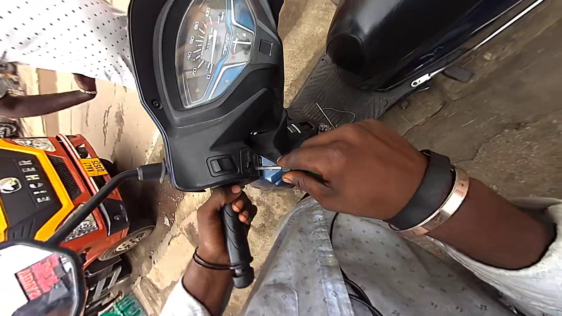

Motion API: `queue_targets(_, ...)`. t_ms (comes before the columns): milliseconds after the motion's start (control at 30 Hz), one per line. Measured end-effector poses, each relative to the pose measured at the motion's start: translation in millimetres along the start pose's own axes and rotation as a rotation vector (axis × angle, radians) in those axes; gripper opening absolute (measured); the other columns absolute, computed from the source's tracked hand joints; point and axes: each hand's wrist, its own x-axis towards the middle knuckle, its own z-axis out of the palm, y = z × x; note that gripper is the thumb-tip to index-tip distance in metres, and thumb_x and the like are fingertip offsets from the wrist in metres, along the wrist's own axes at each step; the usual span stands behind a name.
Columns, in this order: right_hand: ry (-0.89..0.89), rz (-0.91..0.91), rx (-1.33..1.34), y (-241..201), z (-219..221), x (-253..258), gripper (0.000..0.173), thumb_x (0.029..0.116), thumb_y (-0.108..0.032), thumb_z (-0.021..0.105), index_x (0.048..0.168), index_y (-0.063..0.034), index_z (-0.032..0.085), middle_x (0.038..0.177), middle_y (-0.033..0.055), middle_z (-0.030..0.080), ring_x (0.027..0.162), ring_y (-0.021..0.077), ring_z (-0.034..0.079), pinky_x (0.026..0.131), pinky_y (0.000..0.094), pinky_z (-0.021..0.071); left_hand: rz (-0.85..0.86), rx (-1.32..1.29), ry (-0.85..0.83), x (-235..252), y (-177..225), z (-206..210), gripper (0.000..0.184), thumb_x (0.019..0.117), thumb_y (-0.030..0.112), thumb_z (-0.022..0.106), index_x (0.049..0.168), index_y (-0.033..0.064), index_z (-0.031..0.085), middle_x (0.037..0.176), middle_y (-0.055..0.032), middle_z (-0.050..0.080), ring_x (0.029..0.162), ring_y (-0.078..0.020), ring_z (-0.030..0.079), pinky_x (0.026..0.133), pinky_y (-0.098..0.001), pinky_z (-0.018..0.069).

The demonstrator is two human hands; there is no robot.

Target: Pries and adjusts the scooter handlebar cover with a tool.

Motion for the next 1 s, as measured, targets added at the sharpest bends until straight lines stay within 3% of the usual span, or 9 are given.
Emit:
queue_targets(233, -0.536, 0.008, -0.044, -14, -59, 94, 0.011, 0.089, -0.03, 0.079, 0.094, -0.0192, 0.079, 0.075, -0.0035, 0.067, 0.07, 0.013, 0.064, 0.061, 0.0393, 0.0501, -0.014, 0.039, 0.063, 0, -1, 8, 0.015, 0.0918, 0.013, 0.057, 0.079, 0.0118, 0.066, 0.056, 0.003, 0.053, 0.047, -0.0041, 0.055, 0.048, -0.0177, 0.0496)
queue_targets(367, -0.441, -0.545, 0.104, 93, 1, 164, 0.031, 0.0622, -0.061, 0.078, 0.071, -0.035, 0.064, 0.059, -0.0132, 0.048, 0.049, 0.0035, 0.044, 0.04, 0.0333, 0.0306, -0.006, 0.059, 0.049, 2, -1, 7, 0.012, 0.0915, 0.014, 0.059, 0.083, 0.0122, 0.066, 0.058, 0.0032, 0.054, 0.048, -0.004, 0.055, 0.049, -0.0174, 0.0501)
queue_targets(500, -0.579, -0.564, 0.159, 124, 20, 192, 0.035, 0.0532, -0.062, 0.082, 0.076, -0.0376, 0.069, 0.063, -0.0183, 0.056, 0.052, -0.0015, 0.051, 0.04, 0.0358, 0.0406, 0.008, 0.1, 0.063, 2, -1, 7, 0.011, 0.0929, 0.014, 0.057, 0.086, 0.01, 0.064, 0.063, 0.0007, 0.057, 0.05, -0.0051, 0.057, 0.048, -0.0182, 0.0509)
queue_targets(633, -0.614, -0.574, 0.086, 113, 40, 212, 0.041, 0.0413, -0.057, 0.084, 0.065, -0.0321, 0.062, 0.056, -0.0149, 0.049, 0.047, 0.0017, 0.045, 0.039, 0.0363, 0.0338, 0.006, 0.281, 0.175, -6, 3, 17, 0.011, 0.1002, 0.017, 0.055, 0.098, 0.0097, 0.064, 0.073, -0.0037, 0.063, 0.056, -0.0086, 0.062, 0.05, -0.021, 0.0545)
queue_targets(800, -0.499, -0.749, 0.067, 106, 39, 220, 0.042, 0.0508, -0.065, 0.079, 0.062, -0.0297, 0.06, 0.052, -0.0126, 0.043, 0.044, 0.0031, 0.041, 0.038, 0.0354, 0.0294, -0.012, 0.345, 0.187, -2, 7, 14, 0.011, 0.1001, 0.019, 0.057, 0.098, 0.0096, 0.062, 0.071, -0.0024, 0.06, 0.056, -0.0082, 0.061, 0.051, -0.0212, 0.0543)
queue_targets(867, -0.45, -0.728, 0.033, 66, 3, 190, 0.033, 0.0633, -0.054, 0.081, 0.062, -0.0251, 0.064, 0.051, -0.0119, 0.047, 0.042, 0.0018, 0.042, 0.036, 0.0309, 0.0299, -0.009, 0.304, 0.207, -1, 6, 17, 0.009, 0.0994, 0.014, 0.056, 0.095, 0.0082, 0.062, 0.068, -0.0027, 0.059, 0.054, -0.0075, 0.059, 0.049, -0.0198, 0.0527)
queue_targets(900, -0.73, -0.401, -0.2, 10, -44, 170, 0.026, 0.0808, -0.042, 0.083, 0.076, -0.0186, 0.071, 0.063, -0.0058, 0.058, 0.055, 0.0092, 0.056, 0.052, 0.0378, 0.0459, -0.017, 0.283, 0.212, -1, 7, 18, 0.009, 0.0991, 0.013, 0.056, 0.095, 0.0079, 0.062, 0.068, -0.0028, 0.059, 0.053, -0.0073, 0.059, 0.049, -0.0195, 0.0524)
queue_targets(933, -0.778, -0.159, -0.255, -22, -65, 151, 0.02, 0.0879, -0.032, 0.081, 0.084, -0.0134, 0.075, 0.068, -0.0019, 0.064, 0.061, 0.0128, 0.061, 0.058, 0.0397, 0.0514, -0.031, 0.265, 0.216, -1, 7, 19, 0.008, 0.0992, 0.011, 0.055, 0.094, 0.0078, 0.061, 0.068, -0.0029, 0.059, 0.053, -0.0071, 0.058, 0.049, -0.0193, 0.0521)
queue_targets(1000, -0.638, 0.027, -0.208, -26, -80, 112, 0.014, 0.0938, -0.027, 0.075, 0.093, -0.0136, 0.078, 0.074, -0.0004, 0.067, 0.067, 0.0148, 0.064, 0.063, 0.0414, 0.0518, -0.058, 0.244, 0.228, -1, 9, 22, 0.01, 0.0979, 0.008, 0.053, 0.091, 0.0082, 0.06, 0.067, -0.002, 0.057, 0.052, -0.0065, 0.056, 0.049, -0.0189, 0.0514)
